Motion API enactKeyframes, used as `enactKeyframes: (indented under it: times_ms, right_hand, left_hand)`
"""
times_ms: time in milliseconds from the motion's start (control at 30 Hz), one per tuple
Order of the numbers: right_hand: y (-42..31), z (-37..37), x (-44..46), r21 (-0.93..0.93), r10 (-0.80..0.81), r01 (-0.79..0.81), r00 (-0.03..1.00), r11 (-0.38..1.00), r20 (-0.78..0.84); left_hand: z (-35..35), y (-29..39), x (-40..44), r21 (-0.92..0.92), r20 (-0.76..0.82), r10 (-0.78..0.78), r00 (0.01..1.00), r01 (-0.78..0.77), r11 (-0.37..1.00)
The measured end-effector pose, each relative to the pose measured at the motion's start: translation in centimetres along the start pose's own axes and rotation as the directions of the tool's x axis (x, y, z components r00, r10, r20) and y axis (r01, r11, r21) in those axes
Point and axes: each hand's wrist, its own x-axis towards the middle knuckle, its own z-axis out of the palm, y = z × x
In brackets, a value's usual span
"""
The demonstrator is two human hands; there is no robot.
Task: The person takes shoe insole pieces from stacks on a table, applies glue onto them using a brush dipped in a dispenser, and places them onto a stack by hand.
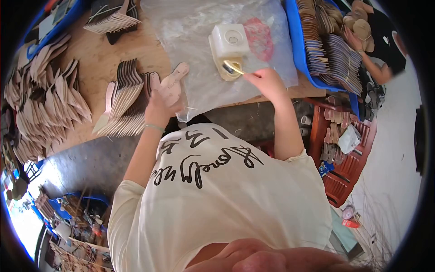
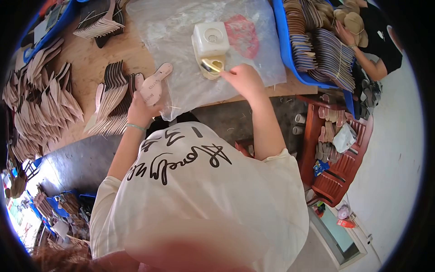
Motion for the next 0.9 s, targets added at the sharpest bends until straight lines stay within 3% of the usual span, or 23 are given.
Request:
enactKeyframes:
  times_ms: [67, 167, 267, 367, 467, 567, 667, 767, 833, 867, 900]
  right_hand:
    - [1.9, -0.2, -0.2, -0.045, 0.084, -0.083, 0.996, 0.996, 0.015]
    - [3.1, 1.6, 0.9, -0.156, 0.089, -0.094, 0.995, 0.983, -0.036]
    - [2.8, 3.4, 2.4, -0.218, 0.137, -0.147, 0.989, 0.965, -0.057]
    - [3.1, 4.1, 3.1, -0.259, 0.108, -0.114, 0.993, 0.959, -0.039]
    - [2.3, 2.2, 2.5, -0.302, 0.102, -0.091, 0.995, 0.949, 0.022]
    - [2.4, 1.4, 2.4, -0.275, 0.095, -0.087, 0.995, 0.958, 0.018]
    - [2.6, 2.8, 2.6, -0.257, 0.105, -0.098, 0.994, 0.962, 0.013]
    - [3.2, 2.0, 1.2, -0.231, 0.123, -0.108, 0.991, 0.967, 0.052]
    - [4.2, 1.1, 0.5, -0.205, 0.088, -0.078, 0.995, 0.976, 0.041]
    - [4.3, 0.9, 0.3, -0.192, 0.073, -0.066, 0.997, 0.979, 0.034]
    - [3.9, 0.8, -0.1, -0.104, 0.059, -0.054, 0.997, 0.993, 0.045]
  left_hand:
    - [0.9, -0.9, 0.3, 0.121, -0.012, 0.034, 0.999, -0.033, 0.992]
    - [2.1, -1.2, 0.7, 0.097, -0.151, 0.076, 0.986, -0.061, 0.993]
    - [0.7, 0.9, -0.2, 0.117, -0.193, 0.124, 0.973, -0.102, 0.988]
    - [0.9, 0.3, 0.8, 0.121, -0.175, 0.121, 0.977, -0.101, 0.988]
    - [0.2, 1.1, 0.6, 0.171, -0.284, 0.195, 0.939, -0.151, 0.974]
    - [-0.6, 1.2, 1.1, 0.144, -0.226, 0.171, 0.959, -0.141, 0.980]
    - [-3.0, 3.4, 0.4, 0.295, -0.202, 0.257, 0.945, -0.192, 0.936]
    - [-4.2, 1.9, 1.8, 0.394, -0.052, 0.319, 0.946, -0.274, 0.877]
    - [-1.0, -5.2, 6.2, 0.002, 0.105, 0.191, 0.976, -0.192, 0.981]
    - [0.4, -7.5, 7.6, -0.100, 0.172, 0.230, 0.958, -0.215, 0.971]
    - [0.1, -7.3, 7.4, -0.266, 0.247, 0.177, 0.953, -0.109, 0.958]
